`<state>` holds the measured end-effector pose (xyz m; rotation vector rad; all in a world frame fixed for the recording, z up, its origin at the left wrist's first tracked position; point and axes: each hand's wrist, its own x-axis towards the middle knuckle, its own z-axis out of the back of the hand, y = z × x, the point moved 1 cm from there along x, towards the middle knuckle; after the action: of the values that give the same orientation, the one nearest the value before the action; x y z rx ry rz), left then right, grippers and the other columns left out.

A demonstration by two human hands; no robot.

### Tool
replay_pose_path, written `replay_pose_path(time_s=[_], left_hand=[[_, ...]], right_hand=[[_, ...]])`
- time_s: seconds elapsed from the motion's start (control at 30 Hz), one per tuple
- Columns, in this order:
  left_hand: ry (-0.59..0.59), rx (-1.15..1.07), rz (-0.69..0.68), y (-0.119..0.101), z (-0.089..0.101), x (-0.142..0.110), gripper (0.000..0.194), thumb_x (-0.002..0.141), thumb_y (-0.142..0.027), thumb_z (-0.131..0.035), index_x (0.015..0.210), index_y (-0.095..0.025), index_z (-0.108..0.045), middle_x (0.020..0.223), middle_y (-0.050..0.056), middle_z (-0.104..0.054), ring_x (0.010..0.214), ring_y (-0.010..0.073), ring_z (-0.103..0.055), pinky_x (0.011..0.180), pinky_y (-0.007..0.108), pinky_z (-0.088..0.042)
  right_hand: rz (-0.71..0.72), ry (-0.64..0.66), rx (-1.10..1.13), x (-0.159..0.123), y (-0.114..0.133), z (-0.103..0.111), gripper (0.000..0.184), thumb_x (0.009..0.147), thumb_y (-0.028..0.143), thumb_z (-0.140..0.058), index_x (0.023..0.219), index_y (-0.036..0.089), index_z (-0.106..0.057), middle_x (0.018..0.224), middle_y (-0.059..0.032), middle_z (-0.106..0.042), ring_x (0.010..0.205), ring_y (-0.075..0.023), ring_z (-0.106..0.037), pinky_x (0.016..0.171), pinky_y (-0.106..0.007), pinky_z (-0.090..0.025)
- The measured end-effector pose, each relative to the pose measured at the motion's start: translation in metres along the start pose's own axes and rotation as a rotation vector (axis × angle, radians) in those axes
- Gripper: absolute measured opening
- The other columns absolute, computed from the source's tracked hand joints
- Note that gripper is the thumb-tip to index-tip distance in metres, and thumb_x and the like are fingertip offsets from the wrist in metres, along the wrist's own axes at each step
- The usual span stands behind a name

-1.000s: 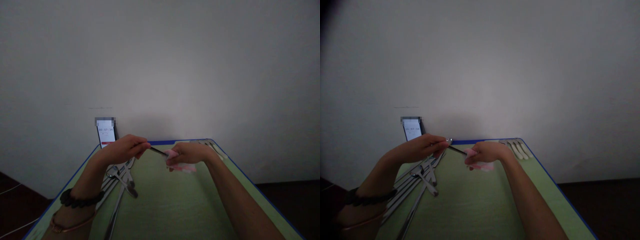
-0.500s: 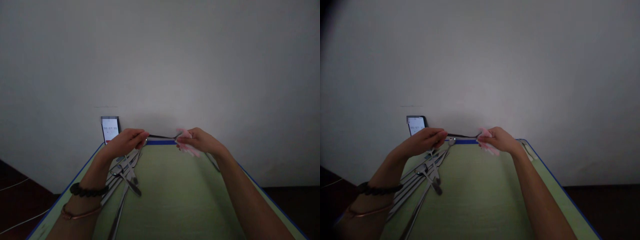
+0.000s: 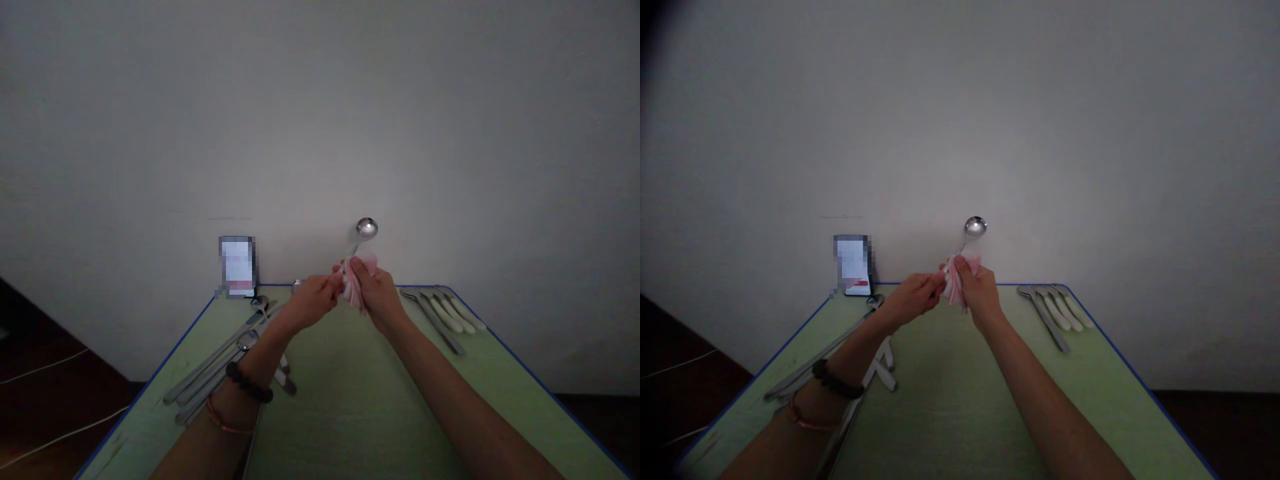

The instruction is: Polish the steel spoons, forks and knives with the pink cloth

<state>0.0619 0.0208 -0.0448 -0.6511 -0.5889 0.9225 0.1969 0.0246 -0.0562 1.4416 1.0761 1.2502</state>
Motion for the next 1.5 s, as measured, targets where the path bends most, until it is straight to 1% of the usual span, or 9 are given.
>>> replay_pose_path(time_s=[0.2, 0.37, 0.57, 0.8, 0.97, 1.07, 1.17, 1.33, 1.5], left_hand=[[-0.137, 0.037, 0.089, 0.012, 0.027, -0.003, 0.045, 0.089, -0.048, -0.024, 0.056, -0.02, -0.038, 0.048, -0.004, -0.038, 0.045, 0.0101, -0.036, 0.044, 0.022, -0.029], [-0.079, 0.041, 0.076, 0.014, 0.022, 0.0, 0.045, 0.089, -0.049, -0.025, 0.057, -0.02, -0.039, 0.047, -0.005, -0.038, 0.044, 0.0105, -0.035, 0.044, 0.022, -0.029], [0.068, 0.079, 0.006, 0.009, -0.011, 0.004, 0.046, 0.09, -0.046, -0.026, 0.056, -0.019, -0.042, 0.049, -0.004, -0.043, 0.046, 0.0115, -0.04, 0.047, 0.023, -0.031], [0.155, 0.142, -0.019, -0.002, -0.03, -0.001, 0.046, 0.092, -0.042, -0.025, 0.063, -0.018, -0.05, 0.057, -0.001, -0.053, 0.054, 0.0139, -0.052, 0.055, 0.024, -0.037], [0.117, 0.239, -0.053, -0.007, -0.037, -0.004, 0.033, 0.091, -0.039, -0.034, 0.076, -0.017, -0.054, 0.073, 0.003, -0.06, 0.066, 0.017, -0.056, 0.061, 0.027, -0.041], [0.022, 0.401, -0.094, -0.005, -0.045, -0.006, 0.026, 0.091, -0.032, -0.038, 0.094, -0.015, -0.057, 0.099, 0.01, -0.061, 0.093, 0.0219, -0.057, 0.082, 0.033, -0.044], [-0.031, 0.636, -0.04, 0.0, -0.055, -0.01, 0.031, 0.086, -0.024, -0.045, 0.115, -0.015, -0.054, 0.127, 0.016, -0.049, 0.119, 0.0293, -0.044, 0.098, 0.044, -0.036], [0.165, 0.823, 0.107, 0.007, -0.075, -0.021, 0.055, 0.083, -0.026, -0.048, 0.137, -0.02, -0.037, 0.151, 0.016, -0.02, 0.137, 0.0351, -0.019, 0.104, 0.061, -0.02], [0.383, 0.735, 0.229, 0.011, -0.083, -0.023, 0.053, 0.092, -0.036, -0.028, 0.143, -0.02, -0.026, 0.153, 0.015, -0.008, 0.137, 0.0372, -0.015, 0.099, 0.065, -0.026]], right_hand=[[-0.018, 0.237, -0.508, 0.011, -0.016, 0.025, 0.035, 0.069, 0.044, -0.063, 0.084, 0.013, -0.066, 0.085, -0.0084, -0.068, 0.084, -0.0221, -0.061, 0.073, -0.032, -0.047], [0.081, 0.217, -0.352, 0.011, -0.011, 0.026, 0.05, 0.07, 0.042, -0.065, 0.114, 0.019, -0.059, 0.123, -0.0095, -0.057, 0.113, -0.02, -0.049, 0.095, -0.034, -0.036], [-0.049, 0.248, 0.062, 0.012, -0.011, 0.019, 0.036, 0.073, 0.05, -0.056, 0.087, 0.017, -0.059, 0.069, 0.0018, -0.058, 0.052, -0.0071, -0.045, 0.049, -0.021, -0.035], [-0.066, 0.214, -0.065, 0.021, 0.001, 0.044, 0.02, 0.074, 0.036, -0.053, 0.076, 0.016, -0.054, 0.058, 0.005, -0.051, 0.042, -0.006, -0.039, 0.042, -0.02, -0.028], [0.014, 0.09, -0.691, 0.025, 0.035, 0.102, 0.029, 0.081, 0.032, -0.045, 0.091, 0.014, -0.064, 0.065, 0.0011, -0.055, 0.055, -0.0096, -0.046, 0.051, -0.021, -0.034], [-0.092, 0.152, -1.164, 0.023, 0.042, 0.13, 0.03, 0.084, 0.031, -0.045, 0.09, 0.013, -0.068, 0.076, -0.0057, -0.065, 0.067, -0.0145, -0.056, 0.06, -0.024, -0.039], [-0.206, 0.176, -1.306, 0.023, 0.033, 0.142, 0.023, 0.08, 0.025, -0.054, 0.082, 0.011, -0.071, 0.081, -0.0124, -0.069, 0.074, -0.02, -0.061, 0.065, -0.027, -0.041], [-0.291, 0.204, -1.399, 0.025, 0.014, 0.137, 0.03, 0.087, 0.026, -0.047, 0.092, 0.011, -0.072, 0.098, -0.0153, -0.07, 0.09, -0.0219, -0.064, 0.071, -0.026, -0.042], [-0.351, 0.144, -1.485, 0.025, 0.01, 0.134, 0.031, 0.087, 0.025, -0.046, 0.099, 0.007, -0.069, 0.103, -0.0209, -0.068, 0.097, -0.0239, -0.063, 0.075, -0.026, -0.043]])
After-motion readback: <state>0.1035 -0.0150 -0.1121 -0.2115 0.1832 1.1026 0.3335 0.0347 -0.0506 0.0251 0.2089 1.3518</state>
